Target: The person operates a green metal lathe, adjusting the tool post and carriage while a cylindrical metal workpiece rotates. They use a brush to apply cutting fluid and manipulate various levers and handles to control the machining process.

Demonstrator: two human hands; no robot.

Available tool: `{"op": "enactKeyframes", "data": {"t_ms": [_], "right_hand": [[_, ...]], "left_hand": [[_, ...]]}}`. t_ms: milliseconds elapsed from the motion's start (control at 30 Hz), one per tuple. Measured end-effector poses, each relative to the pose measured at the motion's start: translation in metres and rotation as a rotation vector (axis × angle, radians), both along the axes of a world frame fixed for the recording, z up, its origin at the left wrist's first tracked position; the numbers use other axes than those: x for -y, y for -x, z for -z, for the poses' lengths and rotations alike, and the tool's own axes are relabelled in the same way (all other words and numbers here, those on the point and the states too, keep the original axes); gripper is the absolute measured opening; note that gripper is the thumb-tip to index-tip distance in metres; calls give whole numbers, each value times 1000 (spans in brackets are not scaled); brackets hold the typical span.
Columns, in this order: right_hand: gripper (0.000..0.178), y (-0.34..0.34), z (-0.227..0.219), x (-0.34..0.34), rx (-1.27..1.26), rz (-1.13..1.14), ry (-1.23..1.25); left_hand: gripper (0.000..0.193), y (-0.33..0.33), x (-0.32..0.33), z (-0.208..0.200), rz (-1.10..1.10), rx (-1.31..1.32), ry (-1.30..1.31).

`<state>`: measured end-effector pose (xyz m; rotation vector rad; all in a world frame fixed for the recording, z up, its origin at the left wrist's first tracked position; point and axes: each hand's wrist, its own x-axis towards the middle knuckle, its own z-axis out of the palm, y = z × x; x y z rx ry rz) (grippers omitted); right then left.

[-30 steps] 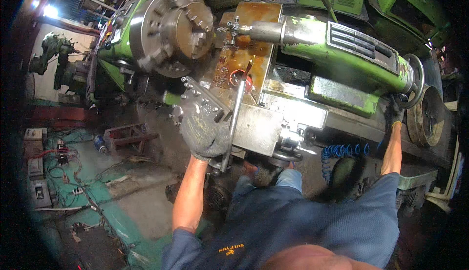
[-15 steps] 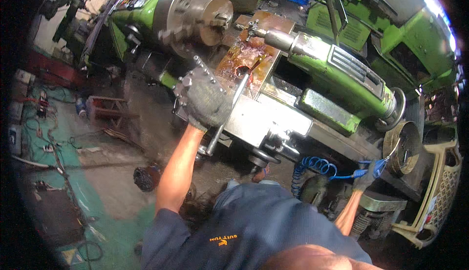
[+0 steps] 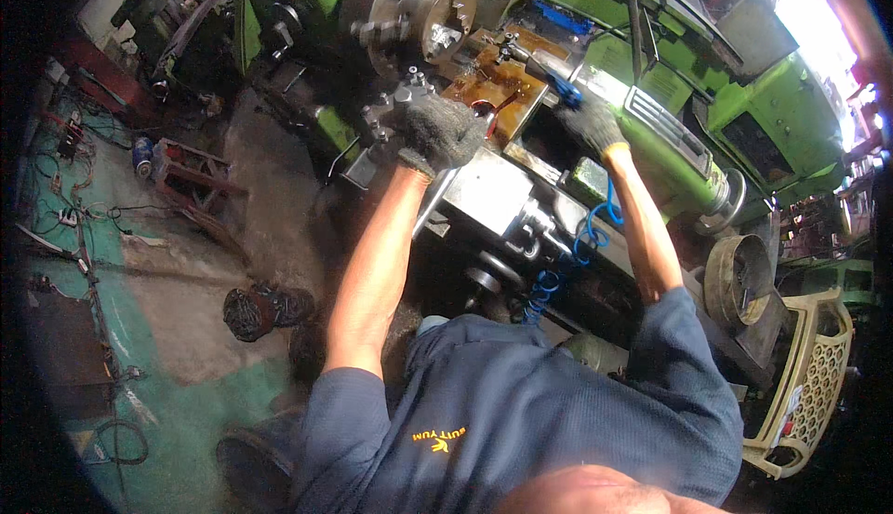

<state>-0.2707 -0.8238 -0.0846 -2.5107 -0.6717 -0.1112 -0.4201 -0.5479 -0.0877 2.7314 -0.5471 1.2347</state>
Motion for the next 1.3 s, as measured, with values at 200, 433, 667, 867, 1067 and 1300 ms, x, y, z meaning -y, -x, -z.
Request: {"op": "enactKeyframes", "data": {"t_ms": [200,433,667,867,1067,1300], "right_hand": [[64,-43,-2,-54,4,-32,273],[60,-50,21,-49,150,-112,233],[44,-77,35,-56,284,-166,101],[41,-73,24,-77,216,-158,122],[66,-53,20,-57,122,-70,108],[68,-65,29,-49,89,-57,119]], "left_hand": [[41,4,-6,3,-69,-47,-9],[36,-4,5,17,-50,-2,-60],[34,-4,8,8,5,27,6],[34,2,0,7,-27,46,-19],[34,-1,3,9,-25,15,-30],[33,-3,7,7,-20,6,-17]]}}
